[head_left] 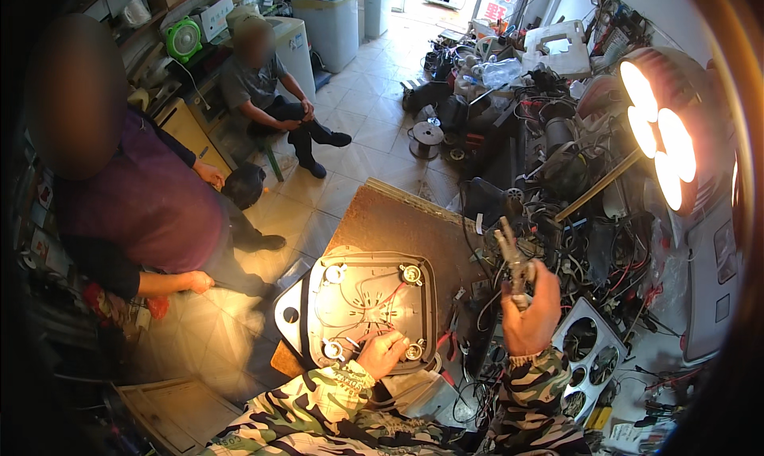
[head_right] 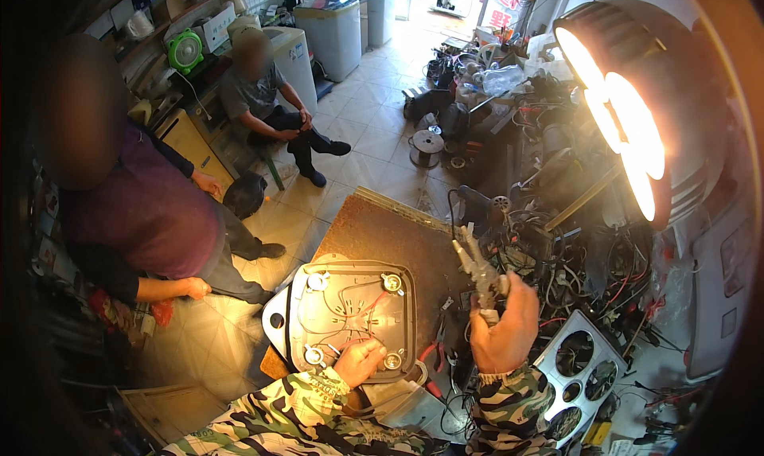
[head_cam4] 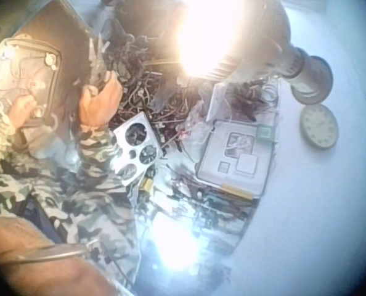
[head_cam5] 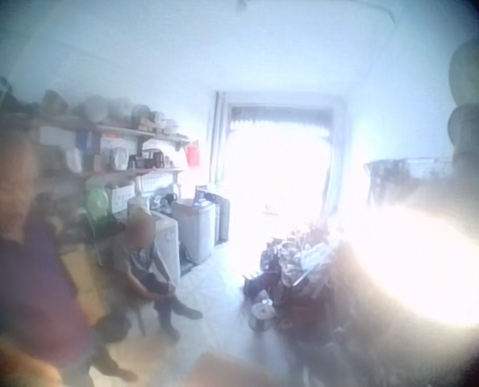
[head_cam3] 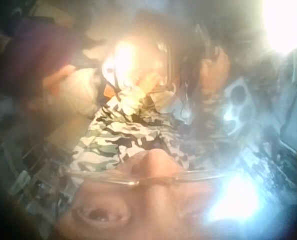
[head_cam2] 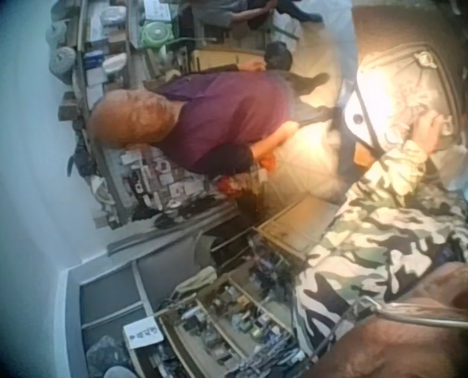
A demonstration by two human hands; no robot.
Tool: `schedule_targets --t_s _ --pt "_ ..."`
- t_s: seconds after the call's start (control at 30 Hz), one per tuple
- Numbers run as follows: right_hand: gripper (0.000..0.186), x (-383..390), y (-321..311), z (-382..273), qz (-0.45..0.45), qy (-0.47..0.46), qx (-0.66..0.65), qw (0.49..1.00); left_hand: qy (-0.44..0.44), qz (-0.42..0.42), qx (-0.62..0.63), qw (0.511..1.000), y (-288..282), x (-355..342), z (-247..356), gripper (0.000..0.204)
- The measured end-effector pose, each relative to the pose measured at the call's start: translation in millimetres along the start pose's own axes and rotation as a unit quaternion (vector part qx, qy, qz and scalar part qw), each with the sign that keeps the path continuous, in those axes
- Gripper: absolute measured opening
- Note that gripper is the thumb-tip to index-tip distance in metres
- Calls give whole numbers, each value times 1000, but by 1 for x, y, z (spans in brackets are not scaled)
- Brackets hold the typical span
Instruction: The person works on a disassembled electronic device, using pliers to strip and twist wires connected to circular components. They manipulate the wiring and components on a workbench in a cluttered workshop.
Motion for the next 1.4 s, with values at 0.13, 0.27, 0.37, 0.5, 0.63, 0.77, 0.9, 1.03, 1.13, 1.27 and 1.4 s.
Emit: schedule_targets --t_s 0.13,0.27,0.37,0.5,0.63,0.77,0.9,1.03,1.13,1.27,1.4 --pt "50 22 -3 7 -7 10 -43 999 8 11 6 1000 0 2 13 31" --pt "43 99 53 81 -172 170 -10 970 61 26 -54 996 2 3 31 30" --pt "56 157 108 142 -268 217 95 934 119 70 -104 985 -6 5 31 27" --pt "63 183 123 155 -324 290 107 894 147 95 -103 979 -6 6 37 23" --pt "72 187 135 161 -381 272 128 874 120 107 -81 984 -10 9 42 20" --pt "63 172 127 140 -300 150 106 936 161 100 -78 979 -5 8 39 20" --pt "44 137 111 98 -207 36 -27 977 171 83 -87 978 -3 7 41 22" --pt "38 110 120 25 -262 62 -229 935 185 97 -91 974 -2 9 31 21" --pt "41 119 143 14 -301 107 -264 910 185 97 -80 975 -4 11 31 22" --pt "38 121 142 11 -294 112 -222 923 206 89 -74 972 -1 11 33 23" --pt "30 125 149 6 -278 48 -242 928 189 100 -87 973 -5 13 30 23"
Point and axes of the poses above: each hand's wrist, its own x-axis away from the middle knuckle, its own y-axis out of the palm, z = x × y, the point moved 6 cm from there along -x, towards the middle knuckle
